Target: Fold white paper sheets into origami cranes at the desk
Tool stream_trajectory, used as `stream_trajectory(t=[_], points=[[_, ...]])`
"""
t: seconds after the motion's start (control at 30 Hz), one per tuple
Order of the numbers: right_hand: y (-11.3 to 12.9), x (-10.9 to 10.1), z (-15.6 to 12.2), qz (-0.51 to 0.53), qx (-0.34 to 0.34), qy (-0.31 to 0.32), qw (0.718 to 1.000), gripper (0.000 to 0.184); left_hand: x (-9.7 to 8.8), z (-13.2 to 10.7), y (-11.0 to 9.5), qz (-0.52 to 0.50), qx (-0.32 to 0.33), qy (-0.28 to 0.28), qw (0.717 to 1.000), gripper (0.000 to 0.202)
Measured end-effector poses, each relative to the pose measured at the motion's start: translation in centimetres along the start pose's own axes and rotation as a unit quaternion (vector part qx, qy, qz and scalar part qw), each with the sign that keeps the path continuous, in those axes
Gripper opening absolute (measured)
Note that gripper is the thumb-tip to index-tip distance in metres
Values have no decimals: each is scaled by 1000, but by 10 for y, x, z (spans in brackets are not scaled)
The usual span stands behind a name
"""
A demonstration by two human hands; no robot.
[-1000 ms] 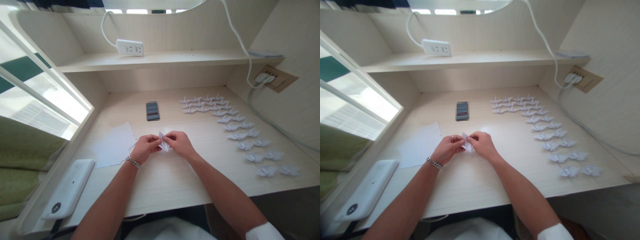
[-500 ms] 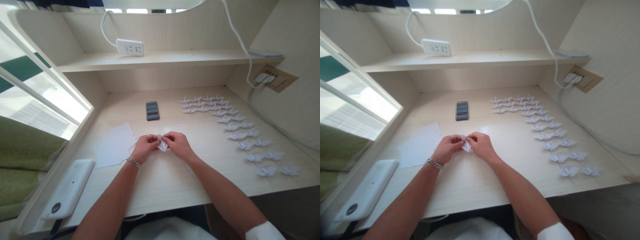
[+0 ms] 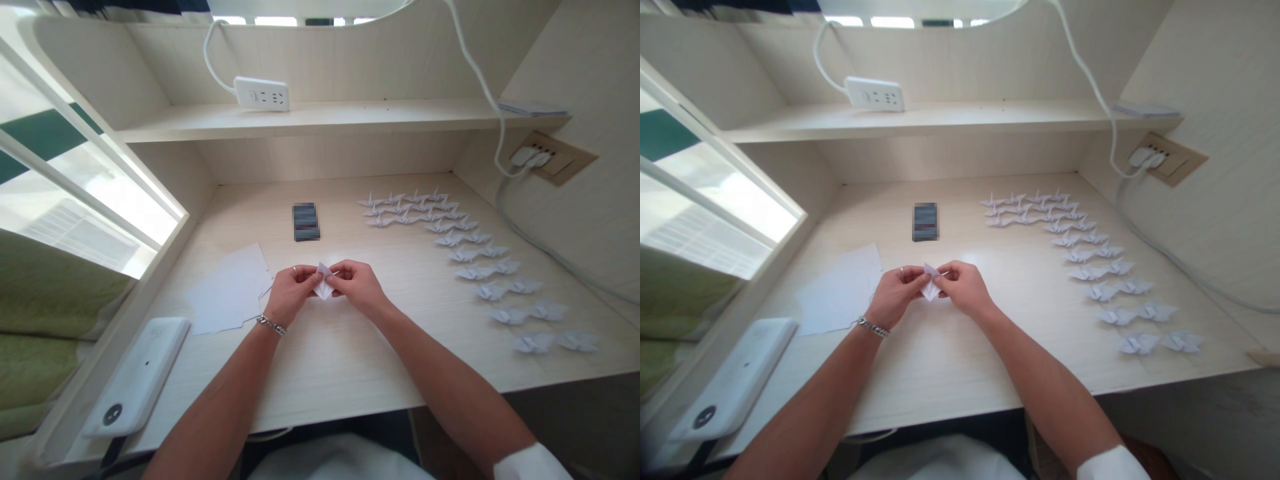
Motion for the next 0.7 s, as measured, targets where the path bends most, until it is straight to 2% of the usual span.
stream_trajectory(t=[0.33, 0.57, 0.7], points=[[-2, 1, 1, 28, 20, 6, 999, 36, 0, 0, 4, -22, -13, -7, 1000, 39], [1, 0, 0, 41, 35, 24, 998, 39, 2, 0, 2, 69, 10, -26, 997, 43], [0, -2, 1, 48, 20, 20, 998, 39, 3, -3, -1, 15, 2, 18, 1000, 45]])
Point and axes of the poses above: each hand's wrist, its own z-axis towards the middle knuckle, its own x-axis out of the palm, y = z × x, the point moved 1 cm from there along z, towards the middle knuckle, and after that the axes turned 12 degrees about x, right-handed, at the moved point
